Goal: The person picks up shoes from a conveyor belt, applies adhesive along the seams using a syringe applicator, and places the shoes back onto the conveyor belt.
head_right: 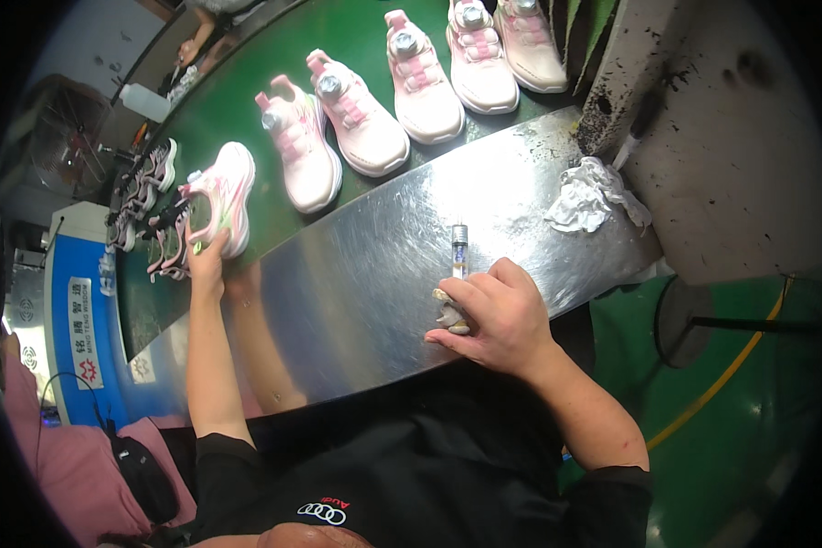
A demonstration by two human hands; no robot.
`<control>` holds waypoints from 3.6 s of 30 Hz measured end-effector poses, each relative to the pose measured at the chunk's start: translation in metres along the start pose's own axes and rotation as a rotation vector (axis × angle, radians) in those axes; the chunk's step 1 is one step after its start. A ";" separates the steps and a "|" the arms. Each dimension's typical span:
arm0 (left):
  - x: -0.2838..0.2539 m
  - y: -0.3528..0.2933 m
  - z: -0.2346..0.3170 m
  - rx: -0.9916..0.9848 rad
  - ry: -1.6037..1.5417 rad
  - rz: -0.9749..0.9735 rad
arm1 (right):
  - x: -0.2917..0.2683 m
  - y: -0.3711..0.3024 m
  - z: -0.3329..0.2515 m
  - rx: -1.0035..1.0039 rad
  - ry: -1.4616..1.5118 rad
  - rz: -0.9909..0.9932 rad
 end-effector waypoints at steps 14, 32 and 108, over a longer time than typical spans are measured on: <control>-0.067 -0.100 0.033 -0.122 -0.145 -0.045 | -0.003 -0.002 -0.002 -0.039 0.031 0.029; -0.010 -0.053 0.011 -0.340 -0.118 -0.255 | -0.027 -0.045 0.018 0.424 0.422 0.063; 0.060 -0.137 0.073 -0.220 -0.918 -0.533 | 0.000 0.050 -0.095 0.254 1.433 -0.373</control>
Point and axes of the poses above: each hand's wrist, its own y-axis towards the middle knuckle, its own x-axis out of the palm, z = x × y, the point moved 5 cm from there along y, towards the middle knuckle
